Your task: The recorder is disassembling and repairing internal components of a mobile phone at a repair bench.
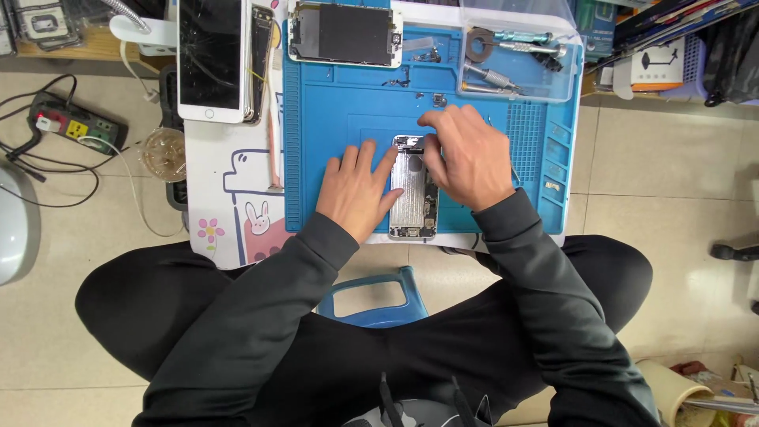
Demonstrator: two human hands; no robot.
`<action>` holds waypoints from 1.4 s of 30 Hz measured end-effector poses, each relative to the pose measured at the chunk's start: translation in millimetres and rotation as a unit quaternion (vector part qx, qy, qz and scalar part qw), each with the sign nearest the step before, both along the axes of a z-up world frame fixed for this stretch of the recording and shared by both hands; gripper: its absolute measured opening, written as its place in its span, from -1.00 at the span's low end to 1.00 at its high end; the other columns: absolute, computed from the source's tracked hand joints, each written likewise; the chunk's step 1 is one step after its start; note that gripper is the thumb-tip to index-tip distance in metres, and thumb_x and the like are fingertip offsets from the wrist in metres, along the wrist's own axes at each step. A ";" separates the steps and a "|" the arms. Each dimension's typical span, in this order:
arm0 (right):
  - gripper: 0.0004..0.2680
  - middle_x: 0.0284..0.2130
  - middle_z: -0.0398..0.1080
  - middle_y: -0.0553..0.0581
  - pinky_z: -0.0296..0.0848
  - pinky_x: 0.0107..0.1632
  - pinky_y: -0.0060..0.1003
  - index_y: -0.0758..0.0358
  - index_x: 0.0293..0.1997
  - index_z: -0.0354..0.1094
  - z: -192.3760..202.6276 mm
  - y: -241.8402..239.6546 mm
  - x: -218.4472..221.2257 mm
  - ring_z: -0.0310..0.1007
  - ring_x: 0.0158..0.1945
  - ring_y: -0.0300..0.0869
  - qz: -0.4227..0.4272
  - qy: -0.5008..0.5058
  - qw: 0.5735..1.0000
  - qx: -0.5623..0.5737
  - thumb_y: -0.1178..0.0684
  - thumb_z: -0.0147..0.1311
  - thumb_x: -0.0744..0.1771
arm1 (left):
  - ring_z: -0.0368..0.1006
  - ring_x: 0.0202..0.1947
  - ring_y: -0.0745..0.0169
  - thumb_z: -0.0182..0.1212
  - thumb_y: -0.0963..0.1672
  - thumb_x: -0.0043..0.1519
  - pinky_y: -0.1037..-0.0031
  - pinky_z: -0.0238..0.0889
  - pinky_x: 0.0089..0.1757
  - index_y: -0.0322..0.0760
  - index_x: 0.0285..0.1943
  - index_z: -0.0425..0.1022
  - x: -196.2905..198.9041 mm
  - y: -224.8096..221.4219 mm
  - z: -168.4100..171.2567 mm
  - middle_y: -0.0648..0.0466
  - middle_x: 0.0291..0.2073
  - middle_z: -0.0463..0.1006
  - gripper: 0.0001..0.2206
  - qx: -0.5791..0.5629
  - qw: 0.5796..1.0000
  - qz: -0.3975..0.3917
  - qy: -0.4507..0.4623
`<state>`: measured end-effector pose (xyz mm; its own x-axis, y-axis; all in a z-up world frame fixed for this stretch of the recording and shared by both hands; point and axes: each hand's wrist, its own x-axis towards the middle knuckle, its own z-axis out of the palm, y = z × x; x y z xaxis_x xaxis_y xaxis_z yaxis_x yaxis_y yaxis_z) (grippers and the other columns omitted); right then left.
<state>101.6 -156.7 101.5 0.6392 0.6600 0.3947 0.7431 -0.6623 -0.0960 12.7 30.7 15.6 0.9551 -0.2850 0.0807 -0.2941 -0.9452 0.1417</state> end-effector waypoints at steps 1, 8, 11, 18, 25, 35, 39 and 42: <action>-0.91 -0.47 0.19 -0.11 0.44 -0.37 -0.41 0.01 0.02 0.35 0.2 -1.1 1.0 0.32 -0.38 -0.21 -0.001 0.000 1.000 -0.002 0.11 -0.02 0.44 | 0.31 -0.05 0.04 0.06 0.18 0.40 0.29 0.16 -0.24 -0.05 0.45 0.34 1.1 -2.8 -1.2 -0.10 0.13 0.29 -0.46 0.002 1.000 0.001 0.003; -0.86 -0.46 0.36 -0.12 0.47 -0.37 -0.44 0.01 0.05 0.37 2.9 -2.7 0.2 0.40 -0.37 -0.24 -0.002 0.031 0.999 -0.017 0.02 0.19 0.41 | 0.30 0.03 -0.03 0.05 0.19 0.41 0.24 0.17 -0.15 -0.03 0.48 0.33 -5.1 -5.2 -1.4 -0.17 0.20 0.29 -0.45 0.038 0.999 -0.004 0.006; -0.81 -0.43 0.37 -0.13 0.49 -0.36 -0.39 -0.01 0.03 0.35 1.9 -3.3 -2.8 0.41 -0.34 -0.21 -0.001 0.050 0.999 -0.006 0.06 0.23 0.35 | 0.27 0.00 -0.01 0.09 0.17 0.39 0.23 0.16 -0.16 -0.04 0.47 0.33 -5.7 -7.1 0.4 -0.17 0.20 0.27 -0.46 0.037 0.999 -0.002 0.010; -0.78 -0.37 0.47 -0.11 0.54 -0.33 -0.38 0.02 0.07 0.36 1.8 -4.9 -3.0 0.48 -0.29 -0.21 0.005 0.037 0.999 -0.028 0.04 0.31 0.36 | 0.26 -0.01 0.00 0.10 0.17 0.38 0.25 0.12 -0.17 -0.02 0.50 0.28 -3.1 -6.3 -0.9 -0.17 0.19 0.26 -0.43 0.032 0.999 0.000 0.004; -0.75 -0.33 0.50 -0.11 0.55 -0.29 -0.39 0.00 0.09 0.35 0.0 -5.6 -5.1 0.50 -0.23 -0.21 0.001 0.039 0.999 -0.036 0.03 0.33 0.34 | 0.23 -0.03 0.01 0.11 0.18 0.37 0.26 0.08 -0.20 -0.02 0.50 0.30 -0.7 -6.5 -4.6 -0.17 0.18 0.25 -0.42 0.025 1.000 -0.003 0.000; -0.75 -0.34 0.53 -0.11 0.55 -0.26 -0.37 -0.01 0.06 0.35 3.7 -5.3 -7.0 0.52 -0.19 -0.21 -0.004 0.085 0.996 -0.017 0.05 0.33 0.33 | 0.25 0.01 -0.01 0.11 0.19 0.37 0.25 0.13 -0.16 0.00 0.50 0.31 -2.4 -8.7 -6.3 -0.18 0.20 0.27 -0.42 0.036 0.999 0.001 0.010; -0.76 -0.35 0.55 -0.11 0.55 -0.30 -0.37 -0.01 0.05 0.33 0.4 -6.8 -7.0 0.52 -0.26 -0.22 -0.012 0.060 0.997 -0.045 0.02 0.33 0.34 | 0.26 0.01 -0.02 0.10 0.18 0.37 0.24 0.14 -0.15 0.00 0.50 0.30 -2.4 -9.3 -6.7 -0.18 0.20 0.27 -0.42 0.041 0.999 0.001 0.010; -0.78 -0.41 0.52 -0.14 0.54 -0.31 -0.39 -0.03 0.02 0.32 0.9 -8.0 -6.0 0.50 -0.27 -0.24 -0.019 0.082 0.995 -0.046 0.03 0.32 0.34 | 0.27 0.04 -0.02 0.08 0.19 0.37 0.22 0.18 -0.12 0.00 0.51 0.30 -2.3 -10.1 -6.0 -0.18 0.20 0.28 -0.42 0.047 0.999 0.002 0.012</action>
<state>95.7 -164.7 102.4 0.7151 0.6632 0.2210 0.6970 -0.7009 -0.1518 10.4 20.6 9.6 0.9579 -0.2856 0.0303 -0.2870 -0.9560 0.0602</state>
